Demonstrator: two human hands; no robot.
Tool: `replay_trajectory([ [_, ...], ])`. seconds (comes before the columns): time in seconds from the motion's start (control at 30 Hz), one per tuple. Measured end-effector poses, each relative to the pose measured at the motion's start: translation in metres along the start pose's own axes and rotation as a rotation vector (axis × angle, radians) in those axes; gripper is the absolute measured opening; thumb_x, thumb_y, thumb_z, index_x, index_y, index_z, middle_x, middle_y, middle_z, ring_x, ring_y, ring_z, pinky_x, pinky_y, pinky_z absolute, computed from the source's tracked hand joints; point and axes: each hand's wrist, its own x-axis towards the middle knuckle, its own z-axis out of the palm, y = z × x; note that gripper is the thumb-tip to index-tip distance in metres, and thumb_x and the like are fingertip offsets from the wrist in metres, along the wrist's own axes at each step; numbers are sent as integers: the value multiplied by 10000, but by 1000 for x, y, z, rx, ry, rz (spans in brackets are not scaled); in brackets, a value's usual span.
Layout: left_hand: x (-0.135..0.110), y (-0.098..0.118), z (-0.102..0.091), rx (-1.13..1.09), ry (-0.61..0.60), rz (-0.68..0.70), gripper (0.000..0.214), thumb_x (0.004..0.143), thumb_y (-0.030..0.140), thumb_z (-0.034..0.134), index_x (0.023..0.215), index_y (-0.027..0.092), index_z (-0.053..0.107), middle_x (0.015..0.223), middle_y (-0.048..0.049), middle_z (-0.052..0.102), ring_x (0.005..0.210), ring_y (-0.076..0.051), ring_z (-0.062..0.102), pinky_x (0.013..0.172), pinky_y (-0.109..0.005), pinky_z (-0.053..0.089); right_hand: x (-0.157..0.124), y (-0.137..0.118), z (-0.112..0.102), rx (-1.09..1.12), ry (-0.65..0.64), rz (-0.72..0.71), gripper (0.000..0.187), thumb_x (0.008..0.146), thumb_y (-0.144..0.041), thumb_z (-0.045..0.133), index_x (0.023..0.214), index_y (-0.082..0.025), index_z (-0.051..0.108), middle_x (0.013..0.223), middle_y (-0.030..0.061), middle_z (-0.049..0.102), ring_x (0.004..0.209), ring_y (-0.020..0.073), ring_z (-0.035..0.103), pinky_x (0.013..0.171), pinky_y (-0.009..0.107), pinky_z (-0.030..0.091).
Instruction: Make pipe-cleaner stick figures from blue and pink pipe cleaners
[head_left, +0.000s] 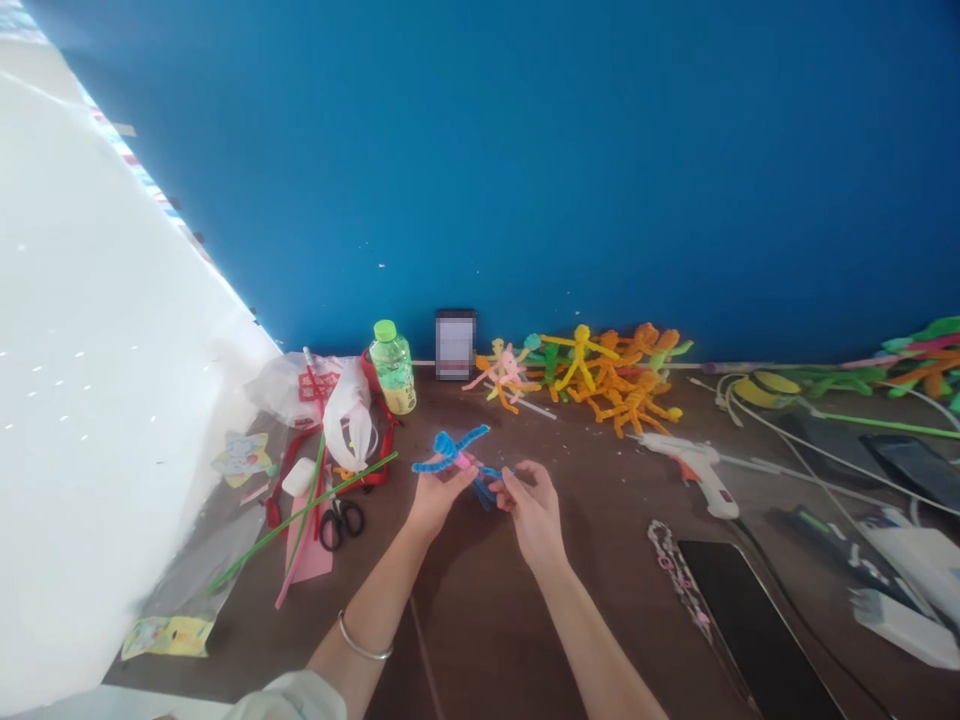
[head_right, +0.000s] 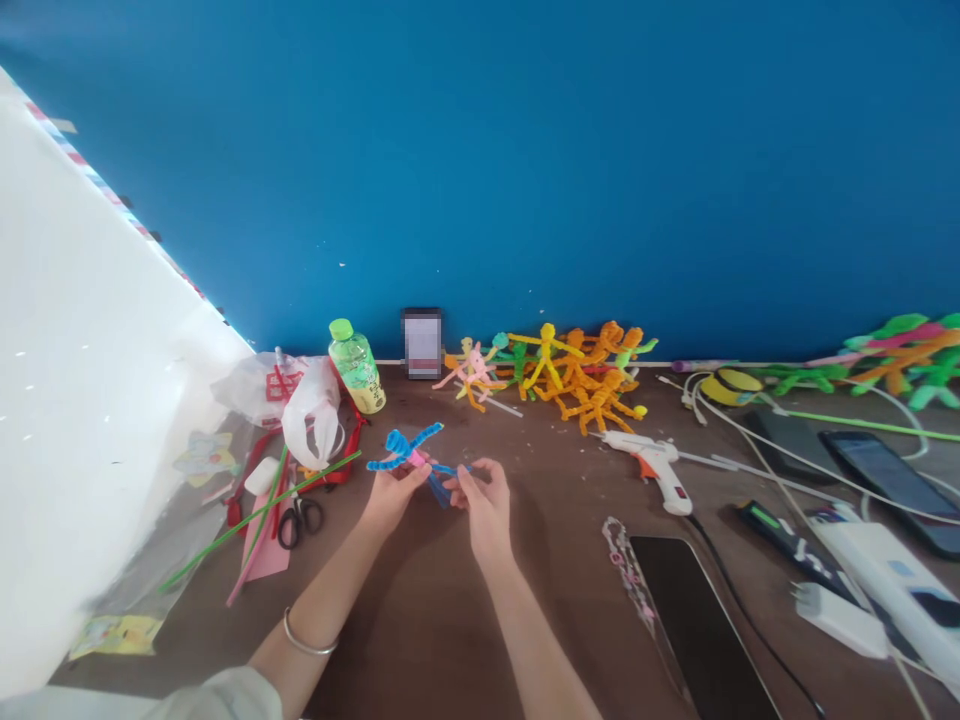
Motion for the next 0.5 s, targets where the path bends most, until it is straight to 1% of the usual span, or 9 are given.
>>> replay_trajectory([
  [0.03, 0, 1, 0, 1, 1, -8, 217, 578, 257, 738, 716, 132, 627, 778, -38, 645, 747, -158, 616, 758, -317, 485, -1, 0, 0, -44, 31, -26, 318, 678, -396, 662, 868, -193, 508, 577, 0, 648, 420, 109, 517, 434, 225, 415],
  [0.1, -1, 2, 1, -18, 6, -26, 231, 575, 262, 741, 725, 128, 626, 776, -35, 647, 721, -152, 617, 748, -321, 486, -2, 0, 0, -212, 88, -114, 294, 702, -407, 632, 872, -184, 542, 607, 20, 664, 421, 118, 528, 465, 250, 443],
  [0.17, 0, 1, 1, -59, 18, -46, 253, 566, 264, 747, 741, 125, 627, 776, -36, 651, 710, -151, 619, 746, -323, 484, -3, 1, -2, -405, 133, -217, 269, 735, -414, 590, 849, -171, 608, 619, 38, 671, 473, 145, 575, 559, 291, 483],
  [0.23, 2, 0, 0, -116, 34, -76, 280, 552, 265, 757, 756, 125, 625, 764, -37, 654, 706, -153, 624, 744, -323, 481, -3, 3, -4, -560, 139, -308, 271, 758, -409, 563, 854, -175, 658, 597, 36, 669, 537, 176, 616, 638, 318, 496],
  [0.3, 4, -1, -1, -173, 43, -108, 294, 545, 261, 762, 764, 124, 622, 750, -37, 656, 690, -149, 627, 734, -316, 480, -1, 8, -7, -677, 88, -389, 268, 777, -396, 547, 886, -190, 679, 622, 40, 683, 554, 187, 631, 645, 324, 501],
  [0.37, 5, -1, -2, -217, 53, -128, 294, 544, 252, 765, 764, 121, 621, 735, -33, 654, 660, -136, 624, 717, -300, 480, 1, 13, -10, -784, 10, -500, 266, 802, -378, 522, 917, -199, 682, 737, 64, 705, 583, 193, 643, 638, 325, 505],
  [0.43, 6, -1, -2, -241, 55, -138, 288, 544, 245, 765, 760, 118, 623, 734, -30, 653, 642, -125, 619, 706, -287, 480, 5, 18, -12, -899, -57, -630, 271, 827, -349, 489, 955, -199, 674, 833, 88, 703, 657, 209, 652, 665, 336, 503],
  [0.5, 5, 0, -1, -249, 56, -147, 282, 539, 241, 768, 747, 115, 623, 727, -28, 650, 630, -120, 614, 696, -279, 482, 7, 20, -14, -1018, -118, -729, 284, 848, -305, 450, 1001, -186, 658, 825, 104, 696, 702, 222, 643, 688, 350, 493],
])
